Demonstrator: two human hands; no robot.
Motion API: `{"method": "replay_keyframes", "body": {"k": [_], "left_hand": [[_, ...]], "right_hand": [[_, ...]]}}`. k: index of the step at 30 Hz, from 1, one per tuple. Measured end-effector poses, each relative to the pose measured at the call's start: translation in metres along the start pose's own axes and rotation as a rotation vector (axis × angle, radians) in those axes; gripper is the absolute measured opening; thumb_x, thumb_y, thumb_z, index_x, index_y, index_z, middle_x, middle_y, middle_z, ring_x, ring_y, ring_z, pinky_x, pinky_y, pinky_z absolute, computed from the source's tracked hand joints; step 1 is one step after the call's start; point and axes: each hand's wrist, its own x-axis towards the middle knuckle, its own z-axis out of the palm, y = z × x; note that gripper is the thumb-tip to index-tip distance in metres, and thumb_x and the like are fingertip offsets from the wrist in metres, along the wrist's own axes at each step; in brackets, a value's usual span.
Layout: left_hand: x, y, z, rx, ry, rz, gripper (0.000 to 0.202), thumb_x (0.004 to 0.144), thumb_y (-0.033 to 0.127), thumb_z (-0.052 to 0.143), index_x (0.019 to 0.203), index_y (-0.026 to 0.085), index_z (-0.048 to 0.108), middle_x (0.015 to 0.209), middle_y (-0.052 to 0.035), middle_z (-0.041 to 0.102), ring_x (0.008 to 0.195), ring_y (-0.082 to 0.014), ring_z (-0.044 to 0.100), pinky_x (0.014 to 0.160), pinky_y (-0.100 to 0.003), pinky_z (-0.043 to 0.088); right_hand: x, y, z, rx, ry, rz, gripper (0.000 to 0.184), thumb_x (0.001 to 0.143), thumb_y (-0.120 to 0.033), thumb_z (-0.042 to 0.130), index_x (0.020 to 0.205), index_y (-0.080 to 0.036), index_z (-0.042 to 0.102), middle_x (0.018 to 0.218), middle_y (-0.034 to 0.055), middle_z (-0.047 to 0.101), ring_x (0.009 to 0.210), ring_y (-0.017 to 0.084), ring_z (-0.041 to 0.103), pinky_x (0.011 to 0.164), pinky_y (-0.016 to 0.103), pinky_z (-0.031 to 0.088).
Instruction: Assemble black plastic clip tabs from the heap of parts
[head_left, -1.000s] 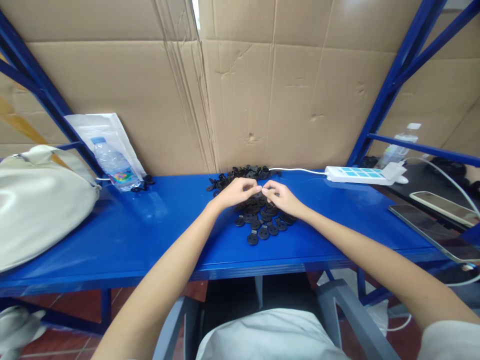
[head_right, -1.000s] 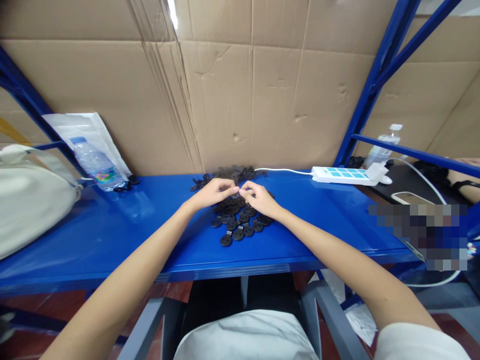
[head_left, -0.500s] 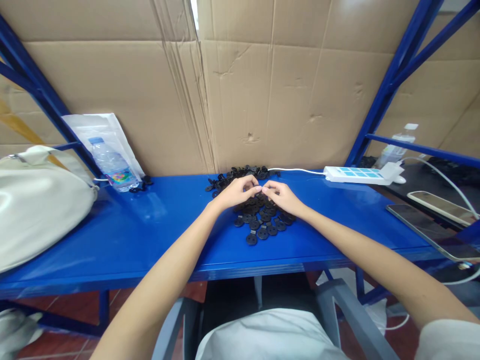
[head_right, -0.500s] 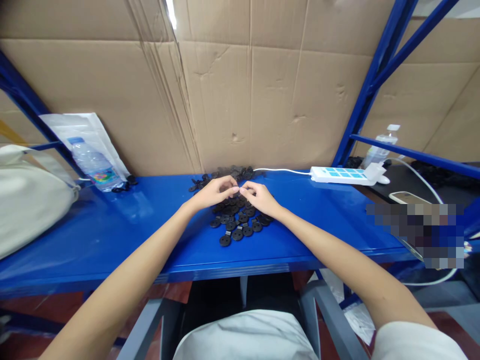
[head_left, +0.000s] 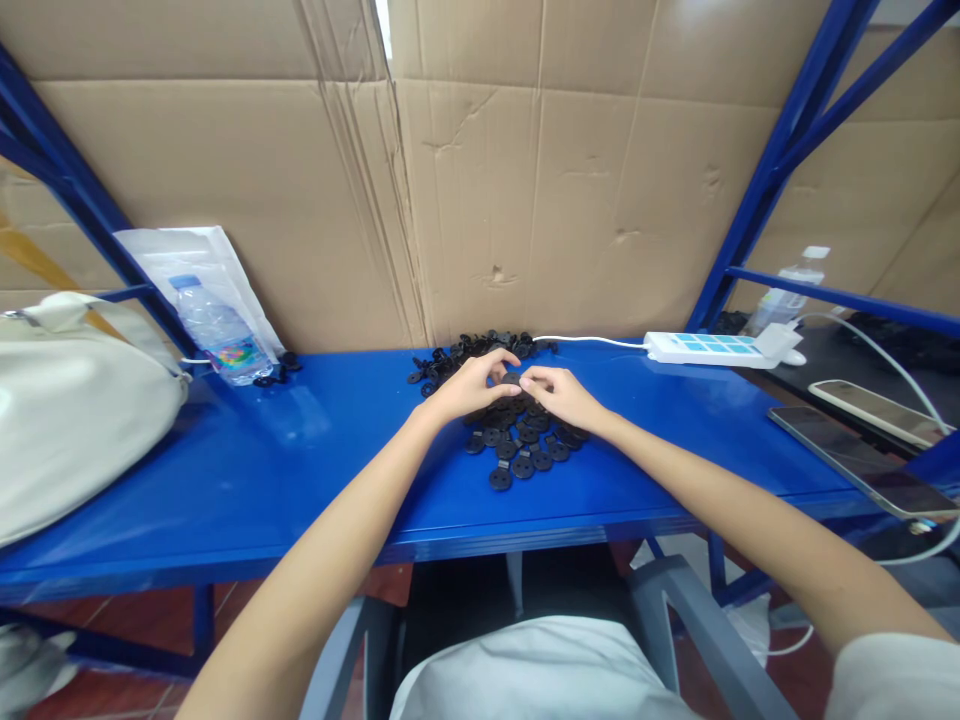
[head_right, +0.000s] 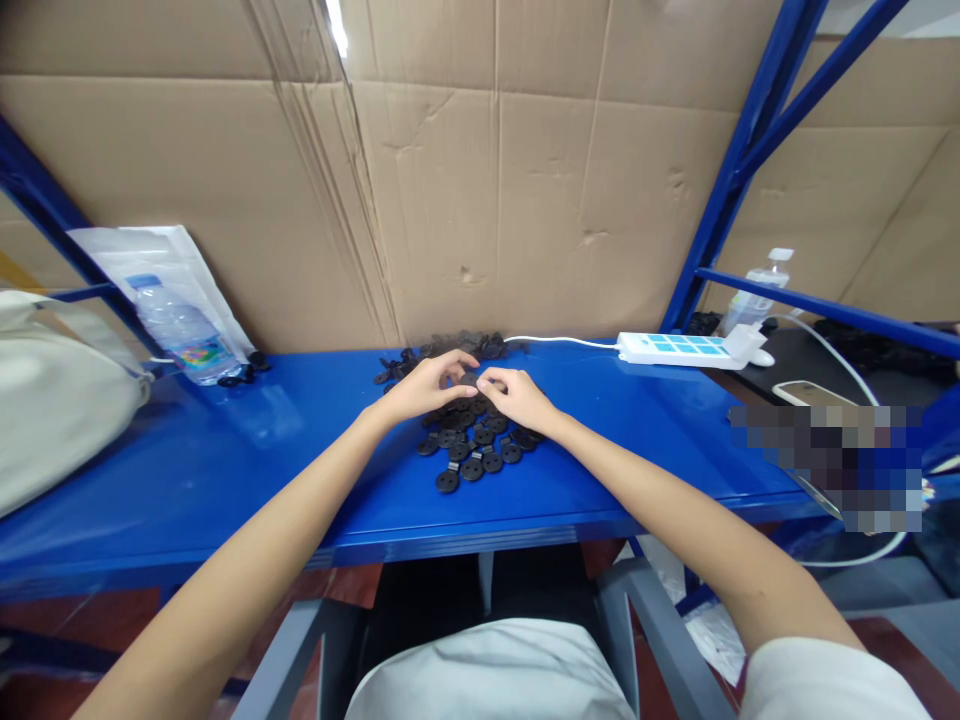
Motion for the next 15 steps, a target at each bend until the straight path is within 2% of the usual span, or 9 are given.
{"method": "replay_keyframes", "body": {"k": [7,10,15], "left_hand": [[0.0007,0.0067,-0.0003,0.041,-0.008,-0.012,0.033,0.079,0.025,0.067,0.109,0.018,0.055,0.066,0.0057,0.053,0.061,-0.0101,0.05,0.061,-0.022,0.036],[0.0008,0.0086,-0.0001,0.067,-0.018,-0.016,0.031,0.08,0.025,0.067,0.107,0.018,0.056,0.065,0.0058,0.053,0.061,-0.0101,0.05,0.06,-0.022,0.036],[0.0013,0.0061,-0.0008,0.054,0.013,0.013,0.029,0.081,0.03,0.067,0.106,0.018,0.059,0.07,0.0032,0.059,0.067,-0.0114,0.055,0.065,-0.022,0.039]], "right_hand": [[-0.0012,-0.0014,0.002,-0.018,0.001,-0.034,0.03,0.091,-0.042,0.046,0.083,-0.017,0.06,0.062,-0.0019,0.053,0.054,0.011,0.043,0.055,0.024,0.032],[-0.0009,-0.0012,0.0015,-0.018,0.002,-0.052,0.031,0.091,-0.042,0.046,0.081,-0.016,0.06,0.067,-0.0005,0.057,0.058,0.012,0.046,0.058,0.024,0.034],[-0.0004,0.0004,0.0,-0.019,0.005,-0.024,0.035,0.092,-0.046,0.045,0.078,-0.017,0.059,0.06,-0.0024,0.05,0.054,0.012,0.043,0.055,0.024,0.032]]}}
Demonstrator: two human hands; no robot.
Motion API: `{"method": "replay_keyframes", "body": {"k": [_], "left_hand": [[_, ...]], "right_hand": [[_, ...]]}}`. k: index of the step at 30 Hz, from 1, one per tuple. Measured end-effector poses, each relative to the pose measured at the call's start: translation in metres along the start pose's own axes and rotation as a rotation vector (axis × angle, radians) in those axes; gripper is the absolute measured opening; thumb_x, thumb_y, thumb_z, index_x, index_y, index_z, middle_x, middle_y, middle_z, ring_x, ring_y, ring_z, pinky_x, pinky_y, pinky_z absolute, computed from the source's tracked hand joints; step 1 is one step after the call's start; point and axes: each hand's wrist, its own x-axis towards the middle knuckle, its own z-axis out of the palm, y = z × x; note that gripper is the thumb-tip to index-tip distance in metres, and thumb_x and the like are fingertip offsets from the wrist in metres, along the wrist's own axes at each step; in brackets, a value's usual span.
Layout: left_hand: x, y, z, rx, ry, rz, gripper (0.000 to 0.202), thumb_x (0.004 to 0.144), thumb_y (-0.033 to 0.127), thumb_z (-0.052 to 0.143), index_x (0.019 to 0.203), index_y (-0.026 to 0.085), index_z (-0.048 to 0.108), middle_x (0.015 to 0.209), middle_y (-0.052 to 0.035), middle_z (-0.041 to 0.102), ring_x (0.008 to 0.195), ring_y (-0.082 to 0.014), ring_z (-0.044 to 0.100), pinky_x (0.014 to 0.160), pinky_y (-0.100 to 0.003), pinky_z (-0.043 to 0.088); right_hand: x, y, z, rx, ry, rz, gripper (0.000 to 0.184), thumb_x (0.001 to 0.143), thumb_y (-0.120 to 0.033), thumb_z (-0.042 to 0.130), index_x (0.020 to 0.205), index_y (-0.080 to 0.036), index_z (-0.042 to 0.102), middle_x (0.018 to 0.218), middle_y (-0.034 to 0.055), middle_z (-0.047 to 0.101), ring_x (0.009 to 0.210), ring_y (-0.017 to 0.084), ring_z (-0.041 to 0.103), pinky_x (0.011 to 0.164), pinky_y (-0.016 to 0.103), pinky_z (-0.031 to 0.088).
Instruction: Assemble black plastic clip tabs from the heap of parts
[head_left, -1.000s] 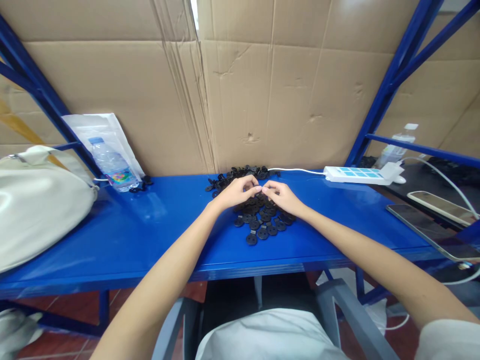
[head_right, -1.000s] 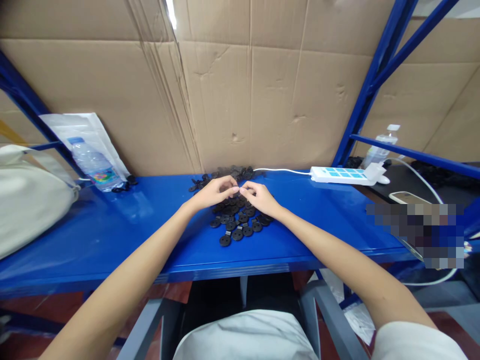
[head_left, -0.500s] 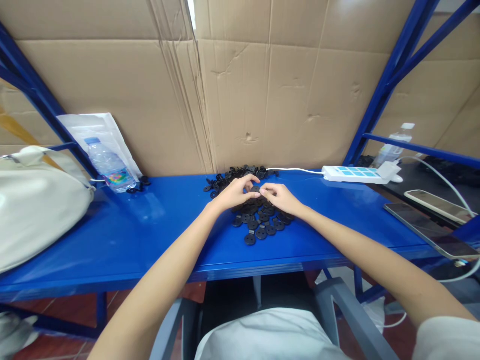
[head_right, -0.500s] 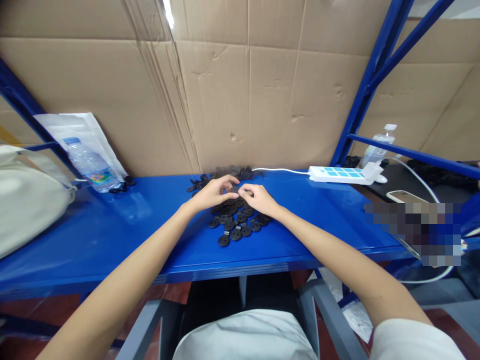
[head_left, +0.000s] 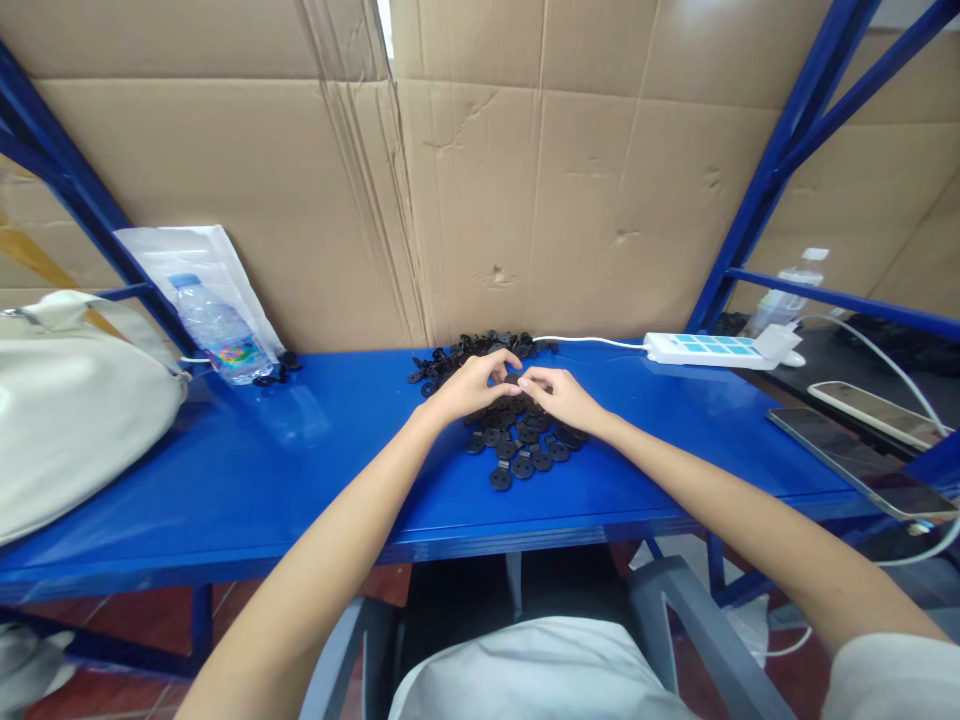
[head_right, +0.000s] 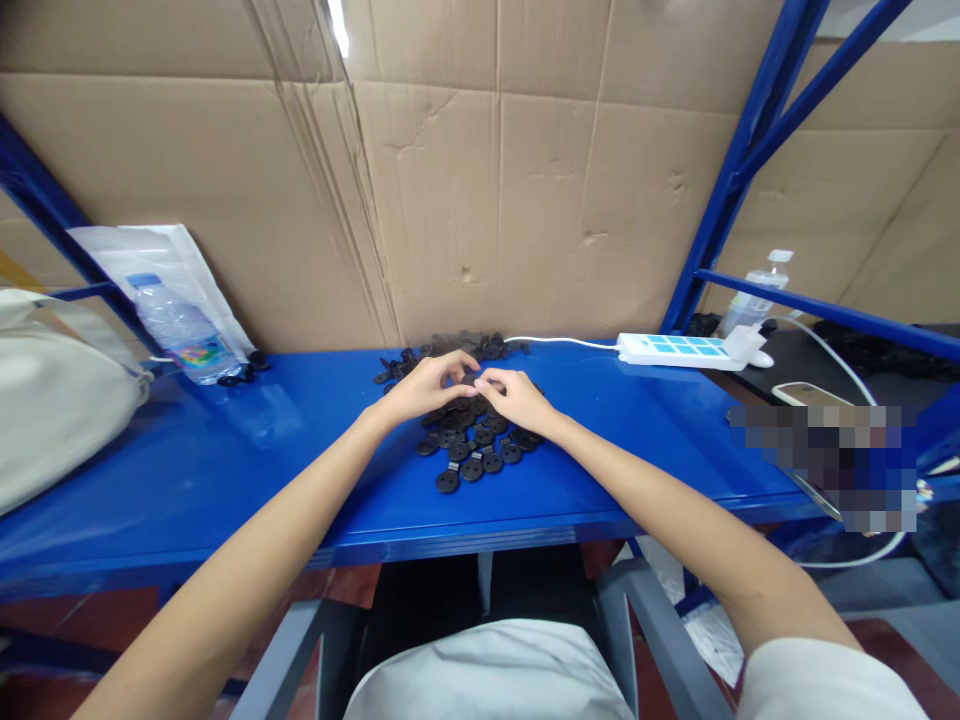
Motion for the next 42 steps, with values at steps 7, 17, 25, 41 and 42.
{"method": "replay_keyframes", "body": {"k": [7,17,25,41,42], "left_hand": [[0.0,0.001,-0.001,-0.085,-0.054,0.033,0.022,0.091,0.033,0.052,0.096,0.016,0.064,0.077,-0.0026,0.068,0.071,-0.0128,0.063,0.071,-0.023,0.046],[-0.009,-0.024,-0.038,-0.176,-0.394,-0.149,0.025,0.081,0.038,0.064,0.091,0.017,0.074,0.086,-0.0046,0.074,0.075,-0.0133,0.065,0.066,-0.02,0.046],[-0.017,-0.035,-0.042,-0.197,-0.582,-0.406,0.038,0.057,0.037,0.083,0.086,0.016,0.07,0.074,-0.0014,0.071,0.068,-0.0131,0.064,0.062,-0.02,0.044],[-0.001,0.016,0.001,-0.102,-0.115,0.024,0.035,0.082,0.048,0.062,0.083,0.013,0.066,0.072,-0.0031,0.068,0.065,-0.0121,0.058,0.065,-0.023,0.044],[-0.001,0.017,0.002,-0.096,-0.126,0.028,0.035,0.082,0.047,0.062,0.083,0.013,0.066,0.073,-0.0033,0.068,0.065,-0.0122,0.059,0.065,-0.023,0.044]], "right_hand": [[-0.001,-0.003,0.001,0.03,-0.058,0.003,0.041,0.092,-0.049,0.043,0.078,-0.015,0.061,0.063,-0.0006,0.054,0.056,0.012,0.047,0.056,0.024,0.034],[0.0,-0.001,-0.004,-0.002,0.026,0.063,0.041,0.094,-0.044,0.039,0.079,-0.015,0.063,0.059,-0.0002,0.053,0.055,0.014,0.049,0.058,0.026,0.037],[0.0,-0.003,-0.003,-0.014,0.02,0.057,0.041,0.094,-0.044,0.039,0.078,-0.015,0.063,0.059,-0.0005,0.053,0.055,0.013,0.048,0.058,0.026,0.036],[0.003,-0.002,0.013,0.699,-0.055,0.304,0.058,0.087,-0.072,0.035,0.092,-0.018,0.055,0.064,0.0008,0.056,0.051,0.013,0.049,0.044,0.024,0.039],[0.003,-0.001,0.013,0.695,-0.056,0.282,0.058,0.087,-0.072,0.036,0.092,-0.018,0.056,0.065,0.0008,0.056,0.053,0.013,0.05,0.046,0.024,0.039]]}}
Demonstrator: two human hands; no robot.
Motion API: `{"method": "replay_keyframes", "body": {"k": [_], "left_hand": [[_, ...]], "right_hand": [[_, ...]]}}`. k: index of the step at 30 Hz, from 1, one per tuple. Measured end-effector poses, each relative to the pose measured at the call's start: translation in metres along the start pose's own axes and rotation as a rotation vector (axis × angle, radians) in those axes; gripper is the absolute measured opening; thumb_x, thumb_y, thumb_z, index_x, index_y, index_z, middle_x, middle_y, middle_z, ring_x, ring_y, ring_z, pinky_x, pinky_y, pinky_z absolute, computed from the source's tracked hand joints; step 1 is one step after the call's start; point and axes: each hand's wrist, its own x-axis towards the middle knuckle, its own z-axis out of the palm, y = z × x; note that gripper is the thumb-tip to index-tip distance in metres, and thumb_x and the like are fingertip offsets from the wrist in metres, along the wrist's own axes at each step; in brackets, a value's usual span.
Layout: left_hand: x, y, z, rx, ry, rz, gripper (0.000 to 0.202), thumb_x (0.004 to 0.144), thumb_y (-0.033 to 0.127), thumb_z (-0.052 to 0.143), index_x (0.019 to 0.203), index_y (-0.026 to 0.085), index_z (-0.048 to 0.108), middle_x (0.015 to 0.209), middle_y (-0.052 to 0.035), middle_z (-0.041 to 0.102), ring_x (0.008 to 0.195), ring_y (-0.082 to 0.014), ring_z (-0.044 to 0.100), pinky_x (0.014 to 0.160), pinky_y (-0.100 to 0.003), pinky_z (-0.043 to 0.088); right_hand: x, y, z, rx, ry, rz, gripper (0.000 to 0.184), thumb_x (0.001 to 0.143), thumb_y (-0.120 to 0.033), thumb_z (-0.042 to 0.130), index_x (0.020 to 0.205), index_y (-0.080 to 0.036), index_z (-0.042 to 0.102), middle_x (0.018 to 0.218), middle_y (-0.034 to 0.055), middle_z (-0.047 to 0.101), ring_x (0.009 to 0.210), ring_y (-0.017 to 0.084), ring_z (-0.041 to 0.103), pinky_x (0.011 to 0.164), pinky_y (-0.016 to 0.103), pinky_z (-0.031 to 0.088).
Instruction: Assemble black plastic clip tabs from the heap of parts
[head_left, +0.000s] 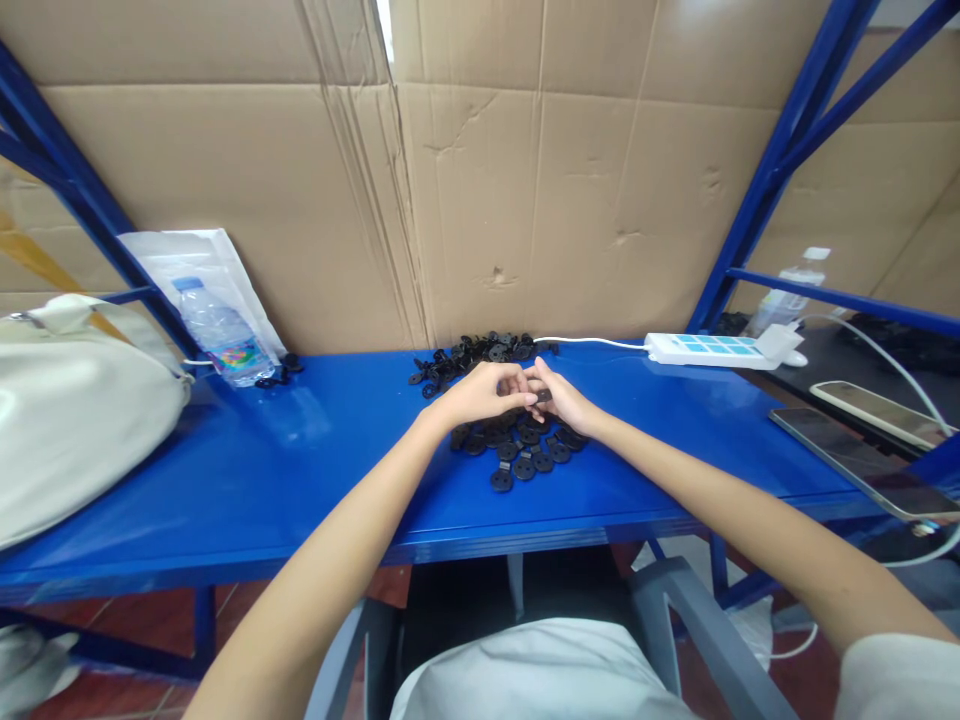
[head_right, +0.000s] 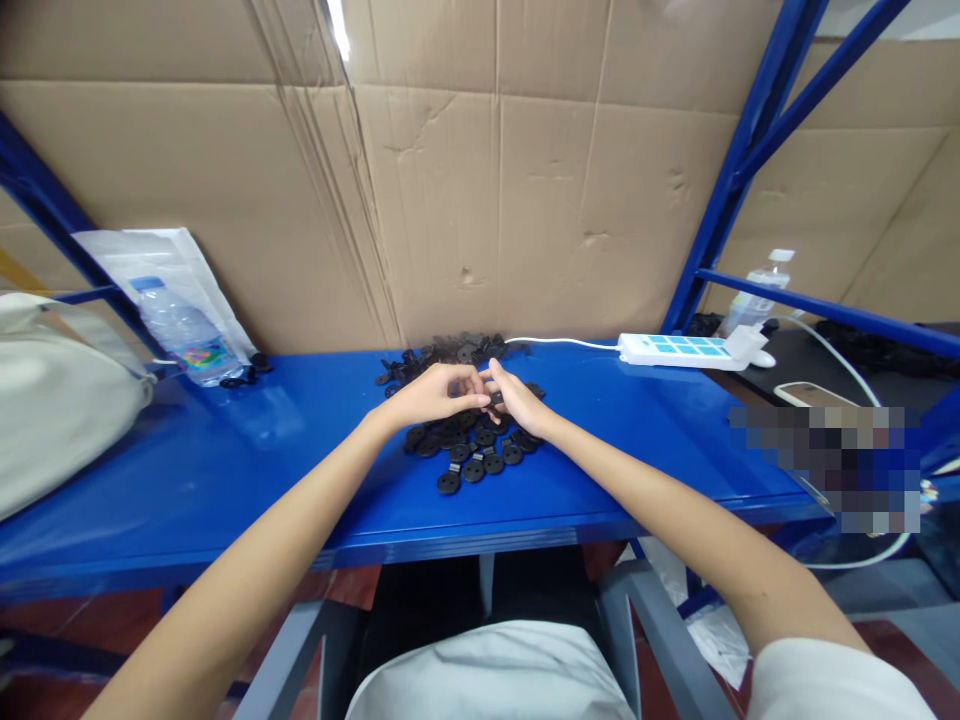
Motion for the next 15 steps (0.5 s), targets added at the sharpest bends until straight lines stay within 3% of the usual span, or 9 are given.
{"method": "replay_keyframes", "body": {"k": [6,10,15], "left_hand": [[-0.001,-0.013,-0.003,0.091,-0.03,-0.079,0.037,0.085,0.048,0.056,0.08,0.013,0.065,0.073,-0.0038,0.067,0.065,-0.0128,0.058,0.062,-0.023,0.042],[-0.001,-0.02,-0.001,-0.015,-0.124,-0.127,0.034,0.087,0.043,0.053,0.077,0.012,0.062,0.071,-0.0038,0.065,0.063,-0.0121,0.058,0.06,-0.022,0.043],[-0.001,-0.023,-0.002,-0.093,-0.111,-0.096,0.03,0.088,0.04,0.051,0.081,0.013,0.062,0.073,-0.0029,0.064,0.065,-0.0109,0.058,0.063,-0.022,0.044]], "right_hand": [[0.002,0.009,-0.002,-0.156,0.057,-0.126,0.047,0.089,-0.064,0.038,0.102,-0.021,0.054,0.073,-0.0015,0.053,0.058,0.012,0.048,0.055,0.027,0.043],[0.001,0.007,0.0,-0.23,0.084,-0.11,0.035,0.091,-0.052,0.044,0.105,-0.02,0.052,0.084,0.0008,0.056,0.07,0.014,0.054,0.06,0.028,0.045],[-0.002,0.002,0.002,-0.249,0.075,-0.125,0.029,0.091,-0.045,0.046,0.105,-0.02,0.052,0.09,0.0024,0.059,0.081,0.016,0.057,0.069,0.03,0.049]]}}
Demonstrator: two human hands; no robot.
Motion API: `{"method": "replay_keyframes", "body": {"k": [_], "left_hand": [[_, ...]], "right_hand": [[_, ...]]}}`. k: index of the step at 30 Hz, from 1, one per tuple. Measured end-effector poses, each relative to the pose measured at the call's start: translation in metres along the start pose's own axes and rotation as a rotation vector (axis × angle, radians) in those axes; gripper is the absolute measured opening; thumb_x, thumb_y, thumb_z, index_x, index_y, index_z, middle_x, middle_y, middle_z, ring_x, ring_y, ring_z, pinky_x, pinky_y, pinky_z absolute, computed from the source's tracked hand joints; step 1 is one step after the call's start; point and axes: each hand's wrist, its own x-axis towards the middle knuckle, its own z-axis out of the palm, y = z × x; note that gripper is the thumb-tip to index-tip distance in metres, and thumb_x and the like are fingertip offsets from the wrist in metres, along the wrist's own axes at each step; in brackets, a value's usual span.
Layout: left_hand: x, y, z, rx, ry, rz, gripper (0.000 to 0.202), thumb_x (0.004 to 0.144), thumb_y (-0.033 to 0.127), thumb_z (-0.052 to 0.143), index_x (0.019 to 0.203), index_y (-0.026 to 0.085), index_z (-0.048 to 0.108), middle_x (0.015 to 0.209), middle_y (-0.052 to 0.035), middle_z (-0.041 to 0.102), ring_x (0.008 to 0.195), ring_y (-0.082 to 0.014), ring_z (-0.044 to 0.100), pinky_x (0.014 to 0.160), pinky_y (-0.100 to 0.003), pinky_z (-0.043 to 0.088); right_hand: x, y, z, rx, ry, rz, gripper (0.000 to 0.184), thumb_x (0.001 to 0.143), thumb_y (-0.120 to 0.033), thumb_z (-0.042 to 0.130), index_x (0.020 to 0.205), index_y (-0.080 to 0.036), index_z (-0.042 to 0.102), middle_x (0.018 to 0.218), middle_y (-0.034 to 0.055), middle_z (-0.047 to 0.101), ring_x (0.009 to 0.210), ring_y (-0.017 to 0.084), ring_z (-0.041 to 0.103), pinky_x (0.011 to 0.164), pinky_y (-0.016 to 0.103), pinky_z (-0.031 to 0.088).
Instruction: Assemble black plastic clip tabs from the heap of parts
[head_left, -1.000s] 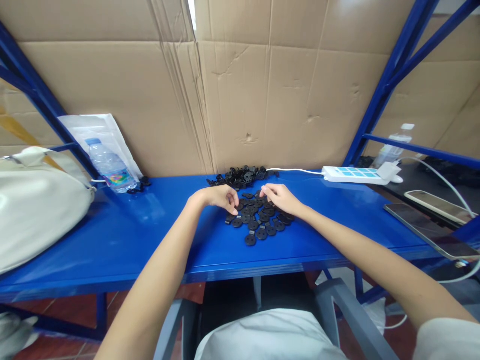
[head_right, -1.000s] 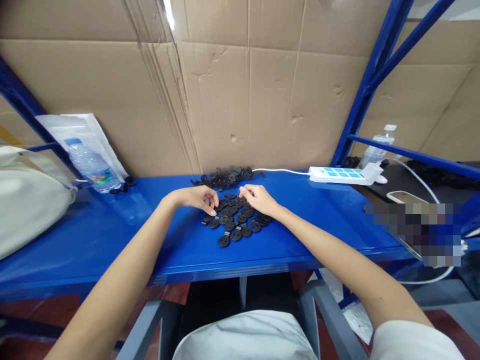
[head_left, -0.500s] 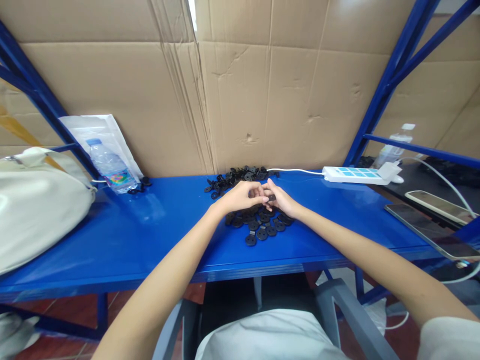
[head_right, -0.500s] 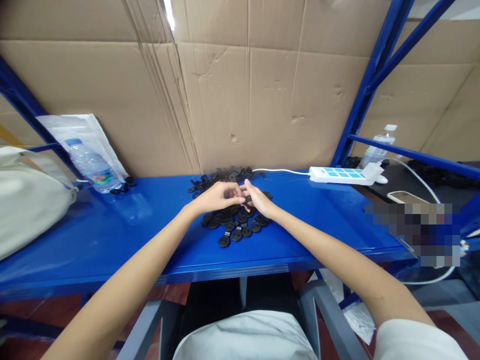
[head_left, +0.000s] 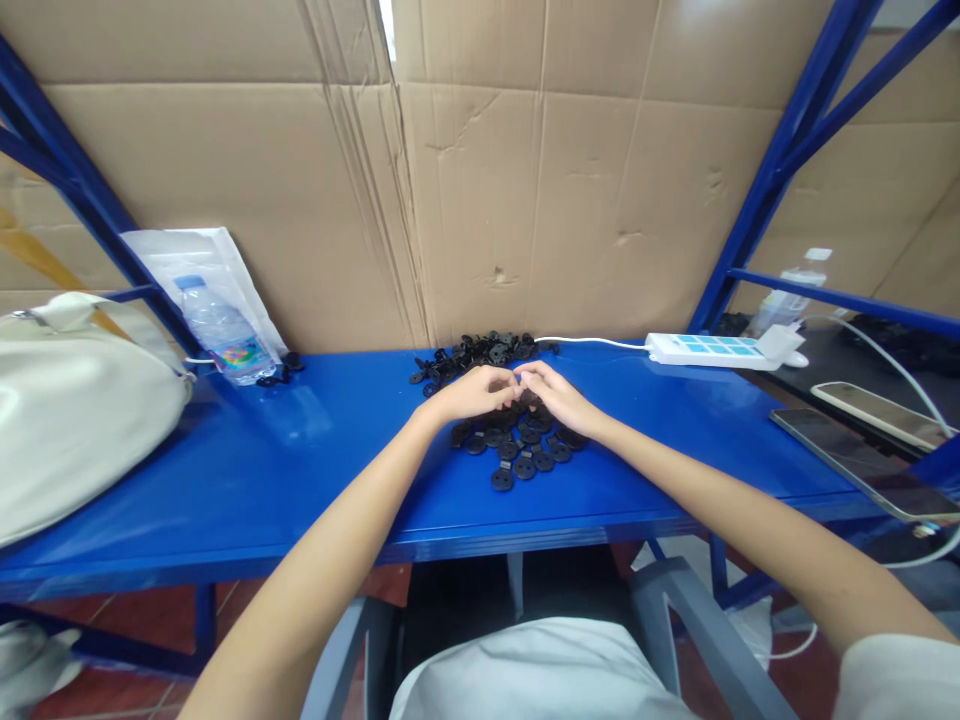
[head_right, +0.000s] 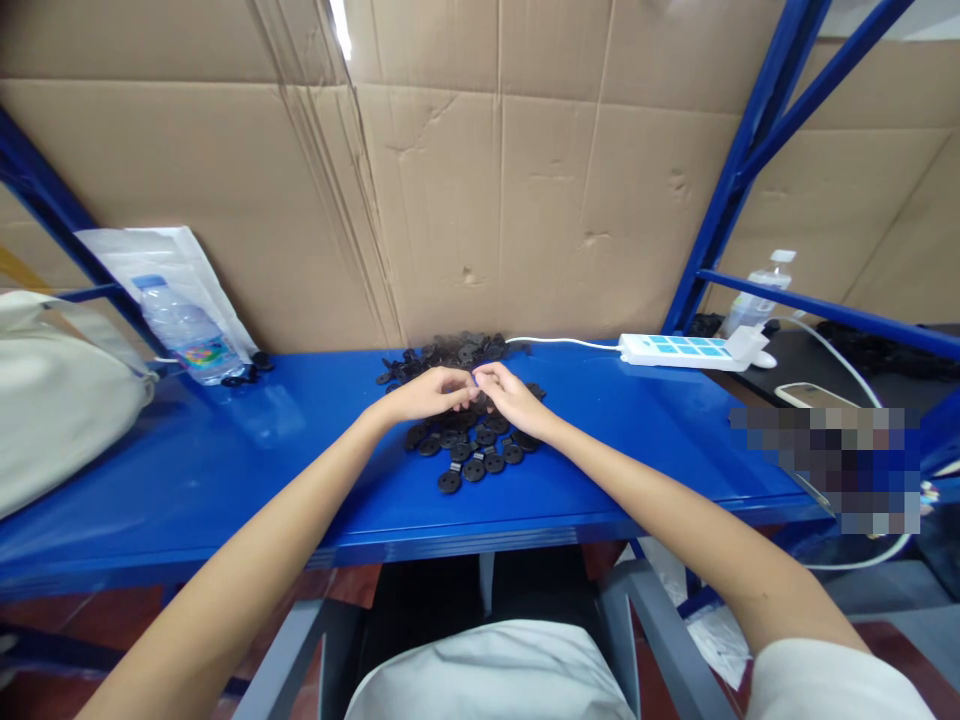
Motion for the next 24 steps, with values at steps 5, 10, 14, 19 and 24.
{"method": "replay_keyframes", "body": {"k": [5,10,14,19,24], "left_hand": [[-0.003,-0.001,-0.007,-0.07,0.024,-0.021,0.033,0.086,0.046,0.053,0.082,0.014,0.061,0.073,-0.0017,0.062,0.067,-0.0118,0.058,0.064,-0.023,0.045],[-0.004,-0.001,-0.012,-0.028,0.122,-0.056,0.035,0.084,0.049,0.054,0.078,0.014,0.059,0.069,-0.0009,0.06,0.065,-0.0127,0.056,0.062,-0.024,0.044],[-0.003,-0.002,-0.01,0.044,0.179,-0.049,0.036,0.086,0.05,0.053,0.082,0.015,0.059,0.071,-0.0009,0.061,0.066,-0.0128,0.055,0.062,-0.023,0.042],[-0.003,0.002,-0.009,0.05,0.117,0.003,0.038,0.087,0.051,0.051,0.084,0.014,0.062,0.073,-0.0011,0.062,0.067,-0.0124,0.055,0.063,-0.023,0.041],[-0.004,0.007,-0.008,0.031,0.086,-0.005,0.04,0.087,0.052,0.052,0.084,0.014,0.063,0.077,-0.0028,0.065,0.071,-0.0133,0.057,0.067,-0.024,0.042]], "right_hand": [[0.002,0.002,-0.001,0.031,-0.021,-0.012,0.029,0.091,-0.047,0.046,0.102,-0.021,0.054,0.097,0.0042,0.059,0.085,0.017,0.058,0.068,0.03,0.05],[0.002,0.001,-0.006,-0.089,-0.07,-0.038,0.035,0.091,-0.051,0.046,0.096,-0.019,0.059,0.081,0.0025,0.059,0.073,0.015,0.058,0.064,0.028,0.049],[0.002,0.003,-0.004,-0.073,-0.039,-0.067,0.036,0.084,-0.052,0.057,0.096,-0.019,0.058,0.079,0.0023,0.061,0.071,0.015,0.059,0.066,0.031,0.051],[-0.001,-0.012,-0.008,-0.106,-0.013,-0.088,0.035,0.082,-0.048,0.062,0.102,-0.02,0.054,0.078,0.0031,0.064,0.07,0.017,0.062,0.068,0.034,0.052],[-0.033,-0.062,-0.04,-0.605,0.097,-0.23,0.027,0.087,-0.042,0.057,0.102,-0.02,0.061,0.095,0.0091,0.069,0.085,0.022,0.065,0.076,0.037,0.052]]}}
